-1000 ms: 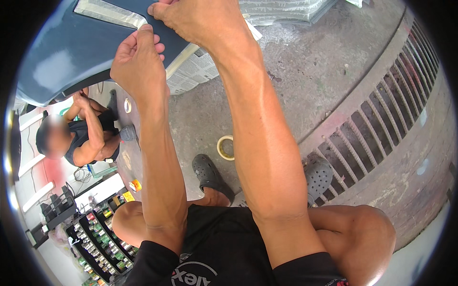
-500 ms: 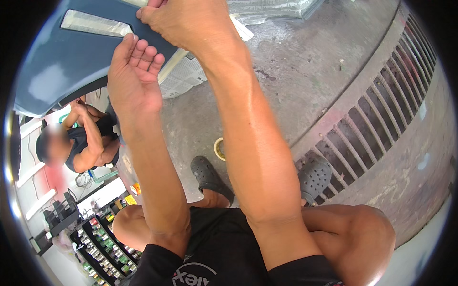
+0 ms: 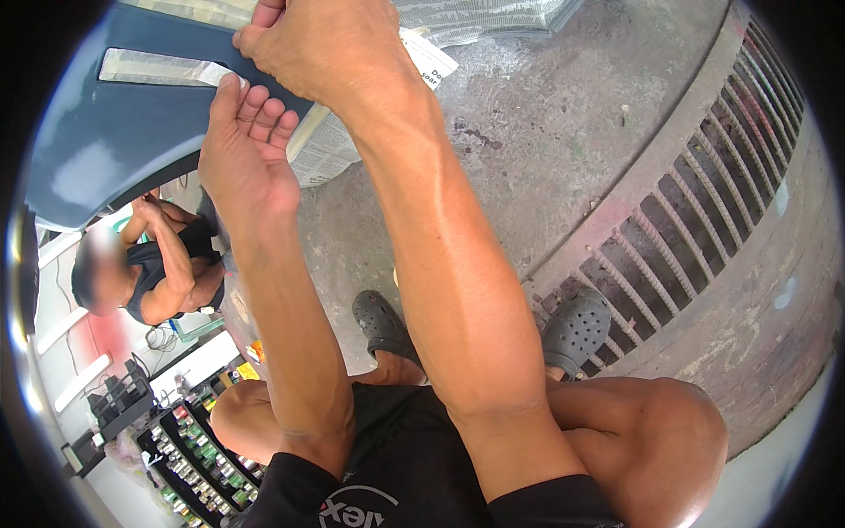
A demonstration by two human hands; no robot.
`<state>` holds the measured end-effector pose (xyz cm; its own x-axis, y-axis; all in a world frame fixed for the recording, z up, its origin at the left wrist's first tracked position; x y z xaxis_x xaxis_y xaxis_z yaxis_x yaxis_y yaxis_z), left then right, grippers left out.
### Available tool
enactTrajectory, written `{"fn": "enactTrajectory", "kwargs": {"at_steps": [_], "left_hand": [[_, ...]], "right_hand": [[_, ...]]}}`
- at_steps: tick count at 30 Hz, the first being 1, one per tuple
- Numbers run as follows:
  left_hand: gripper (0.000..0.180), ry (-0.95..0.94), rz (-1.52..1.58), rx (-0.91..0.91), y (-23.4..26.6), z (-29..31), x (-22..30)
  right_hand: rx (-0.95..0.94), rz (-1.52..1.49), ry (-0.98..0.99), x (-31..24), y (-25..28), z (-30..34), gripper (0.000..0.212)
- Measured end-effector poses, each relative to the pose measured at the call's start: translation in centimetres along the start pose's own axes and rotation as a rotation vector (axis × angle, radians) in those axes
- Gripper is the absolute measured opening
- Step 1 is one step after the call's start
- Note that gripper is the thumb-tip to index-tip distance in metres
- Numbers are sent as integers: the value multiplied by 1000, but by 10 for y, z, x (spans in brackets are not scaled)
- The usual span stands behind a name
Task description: The person applies masking tape and newspaper to the front bumper of a car, smoothing the tape and securing the paper to protect areas from paint. The person uses a utility knife to trim excess tape along the bumper edges.
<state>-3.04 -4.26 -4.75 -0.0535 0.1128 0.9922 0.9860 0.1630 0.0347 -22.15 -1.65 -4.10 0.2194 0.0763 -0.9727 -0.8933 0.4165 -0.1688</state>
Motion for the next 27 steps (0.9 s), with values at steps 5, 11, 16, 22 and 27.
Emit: {"fn": "enactTrajectory", "kwargs": {"at_steps": [5,11,16,22,27], "left_hand": [[28,-64,-79,49,-3,-4,4],[31,-86,-101,43,-2,-10,0],[29,-84,-110,36,-3,-10,1],[30,-112,-109,53,-3,-10,3],[31,-111,-108,51,-3,-13,1]], "right_hand": [[-10,-13,-17,-2,1,1,19],[15,-8,39,3,-2,-2,18],[-17,-50,65,3,-1,-2,18],[51,-9,78,-1,-3,10,17],[-98,-47,-303,-11,-8,7,19]]}}
Point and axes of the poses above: each hand's wrist, its own z-axis away from the middle knuckle, its own y-axis out of the back of the hand, x = y × z, the point moved 9 cm from there along -z, towards the middle knuckle, and after that the axes turned 8 degrees about -y, right-handed, at the moved point
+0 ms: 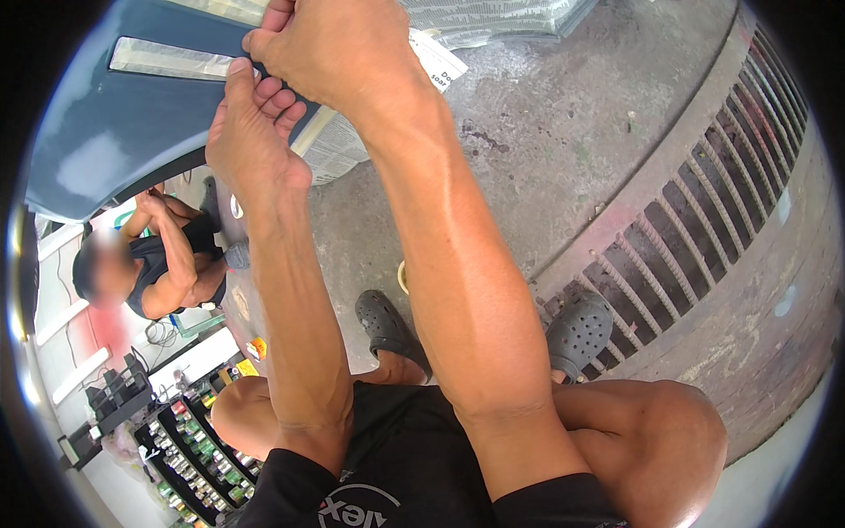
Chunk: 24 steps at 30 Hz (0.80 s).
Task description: The person applies masking tape and newspaper to the front bumper of a car, smoothing the tape and securing the paper to protect areas from paint. The person uses a utility knife to trim excess tape along the bumper edges.
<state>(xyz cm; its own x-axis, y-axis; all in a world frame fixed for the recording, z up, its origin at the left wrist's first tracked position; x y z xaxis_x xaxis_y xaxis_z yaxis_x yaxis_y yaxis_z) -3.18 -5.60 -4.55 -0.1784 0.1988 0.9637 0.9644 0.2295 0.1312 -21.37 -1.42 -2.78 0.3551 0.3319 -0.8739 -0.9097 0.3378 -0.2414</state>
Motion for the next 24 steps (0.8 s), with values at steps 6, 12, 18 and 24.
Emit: {"fn": "enactTrajectory", "kwargs": {"at_steps": [6,12,18,24], "left_hand": [[31,-23,34,-29,-3,0,4],[26,-32,8,-37,3,0,2],[25,-108,-63,-44,7,2,13],[28,105,71,-35,12,18,5]], "right_hand": [[46,140,343,1,-12,-10,21],[272,272,664,6,-17,-17,32],[363,304,878,11,-23,-13,36],[356,218,765,20,-21,-21,38]]}}
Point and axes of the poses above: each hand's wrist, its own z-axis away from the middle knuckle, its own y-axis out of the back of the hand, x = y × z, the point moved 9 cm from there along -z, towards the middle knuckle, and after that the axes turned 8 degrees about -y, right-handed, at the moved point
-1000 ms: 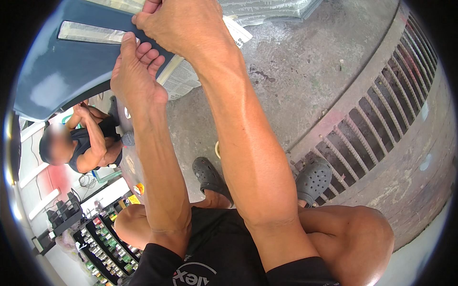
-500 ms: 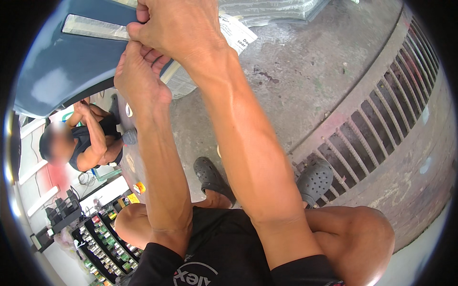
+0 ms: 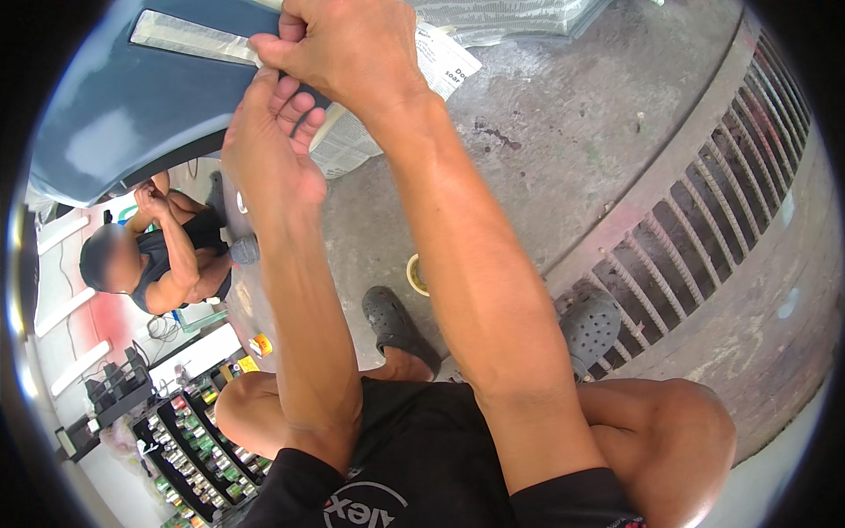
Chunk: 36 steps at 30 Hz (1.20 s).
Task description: The person applies masking tape and newspaper to the front bumper of a car, smoothing the tape and securing the paper to protect areas from paint. The person uses a utility knife to trim excess tape along the bumper edges.
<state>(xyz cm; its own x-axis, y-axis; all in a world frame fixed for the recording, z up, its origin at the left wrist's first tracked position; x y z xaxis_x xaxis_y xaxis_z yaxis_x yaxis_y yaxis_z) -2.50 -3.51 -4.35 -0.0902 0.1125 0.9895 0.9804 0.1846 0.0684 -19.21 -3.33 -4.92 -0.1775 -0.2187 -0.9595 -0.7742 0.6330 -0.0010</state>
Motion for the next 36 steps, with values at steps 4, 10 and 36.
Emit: {"fn": "enactTrajectory", "kwargs": {"at_steps": [4,10,36], "left_hand": [[32,-12,-71,-16,5,5,-7],[30,-98,-97,-1,0,-9,-4],[25,-443,-314,28,2,-23,18]], "right_hand": [[-134,-98,-159,7,6,-8,36],[-244,-175,-357,1,9,-4,28],[-179,-262,-228,7,18,-6,25]]}}
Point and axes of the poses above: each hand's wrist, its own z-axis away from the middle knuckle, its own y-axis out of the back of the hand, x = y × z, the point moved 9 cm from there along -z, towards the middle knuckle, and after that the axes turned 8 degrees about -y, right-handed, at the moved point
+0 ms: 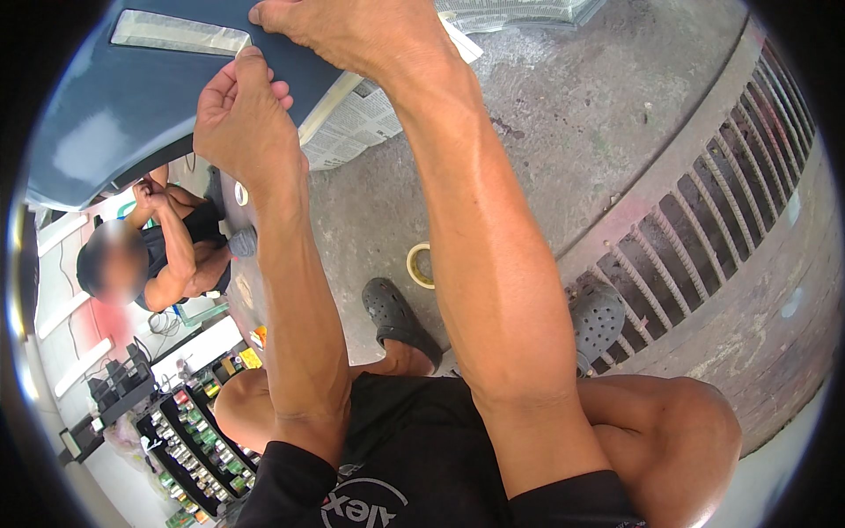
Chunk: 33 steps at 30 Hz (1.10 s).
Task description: The person applies masking tape and newspaper to the front bumper of a car, smoothing the tape and securing the paper to protect areas from paint. The person uses a utility knife to trim excess tape along the bumper edges.
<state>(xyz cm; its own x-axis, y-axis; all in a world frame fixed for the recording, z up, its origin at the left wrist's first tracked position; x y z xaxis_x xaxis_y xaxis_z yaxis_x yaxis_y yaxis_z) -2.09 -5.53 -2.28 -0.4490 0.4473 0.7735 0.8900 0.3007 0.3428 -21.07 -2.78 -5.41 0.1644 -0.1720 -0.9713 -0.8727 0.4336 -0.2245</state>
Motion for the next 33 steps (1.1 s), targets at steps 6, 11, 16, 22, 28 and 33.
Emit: {"fn": "enactTrajectory", "kwargs": {"at_steps": [6,11,16,22,28,33], "left_hand": [[25,-35,-16,15,0,0,2],[26,-36,17,20,0,-1,1],[26,-16,9,36,-1,0,4],[24,24,-34,-13,0,2,8],[33,229,108,-84,13,20,6],[31,327,122,-97,33,57,-15]], "right_hand": [[-66,29,-135,-1,-6,2,22],[-20,107,13,-1,-15,-2,23],[133,246,184,1,-18,-2,28],[107,216,189,1,-16,-5,31],[179,336,227,7,-26,3,36],[171,279,173,15,-25,7,35]]}}
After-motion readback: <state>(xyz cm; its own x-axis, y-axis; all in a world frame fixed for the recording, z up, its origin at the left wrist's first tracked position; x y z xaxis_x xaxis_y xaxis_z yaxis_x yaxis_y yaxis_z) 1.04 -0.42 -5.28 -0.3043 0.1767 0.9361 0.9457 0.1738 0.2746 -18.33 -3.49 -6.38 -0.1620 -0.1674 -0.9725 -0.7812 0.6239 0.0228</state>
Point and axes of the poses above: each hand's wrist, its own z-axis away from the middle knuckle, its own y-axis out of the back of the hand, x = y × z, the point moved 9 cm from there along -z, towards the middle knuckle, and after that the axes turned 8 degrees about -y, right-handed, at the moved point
